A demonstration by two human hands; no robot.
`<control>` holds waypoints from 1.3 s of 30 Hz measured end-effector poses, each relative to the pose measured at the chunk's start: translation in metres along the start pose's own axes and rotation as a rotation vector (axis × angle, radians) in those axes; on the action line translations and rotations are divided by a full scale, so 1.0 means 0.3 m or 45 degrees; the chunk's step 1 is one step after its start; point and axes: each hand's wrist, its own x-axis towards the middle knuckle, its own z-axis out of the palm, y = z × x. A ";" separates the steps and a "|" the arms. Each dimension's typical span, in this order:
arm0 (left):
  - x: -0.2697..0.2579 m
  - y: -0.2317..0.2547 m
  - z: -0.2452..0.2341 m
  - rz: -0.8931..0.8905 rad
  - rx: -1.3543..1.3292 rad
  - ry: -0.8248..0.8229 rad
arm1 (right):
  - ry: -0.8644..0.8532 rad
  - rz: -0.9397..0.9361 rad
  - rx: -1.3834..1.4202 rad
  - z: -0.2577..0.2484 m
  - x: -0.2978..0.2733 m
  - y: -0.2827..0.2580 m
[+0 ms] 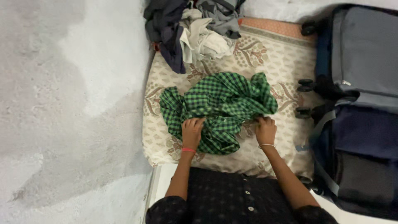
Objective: The person folds items of clothing including a dark shirt and a green plaid shirt, then places them into a suitcase.
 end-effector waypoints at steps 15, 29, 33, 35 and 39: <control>0.043 -0.002 -0.253 -0.376 0.085 0.098 | -0.445 -0.107 0.026 -0.020 0.416 -0.324; 0.058 -0.158 -0.217 -0.861 -0.648 0.076 | -0.050 -0.293 0.645 -0.274 0.671 -0.304; 0.016 -0.178 -0.211 -0.748 -0.782 0.031 | -0.257 -0.432 0.493 -0.046 0.544 -0.284; -0.003 -0.173 -0.247 -0.522 -0.793 0.071 | -0.150 -0.437 0.324 0.063 0.493 -0.270; -0.004 -0.105 -0.371 -0.644 -0.586 -0.178 | 0.023 -0.271 -0.021 0.139 0.426 -0.219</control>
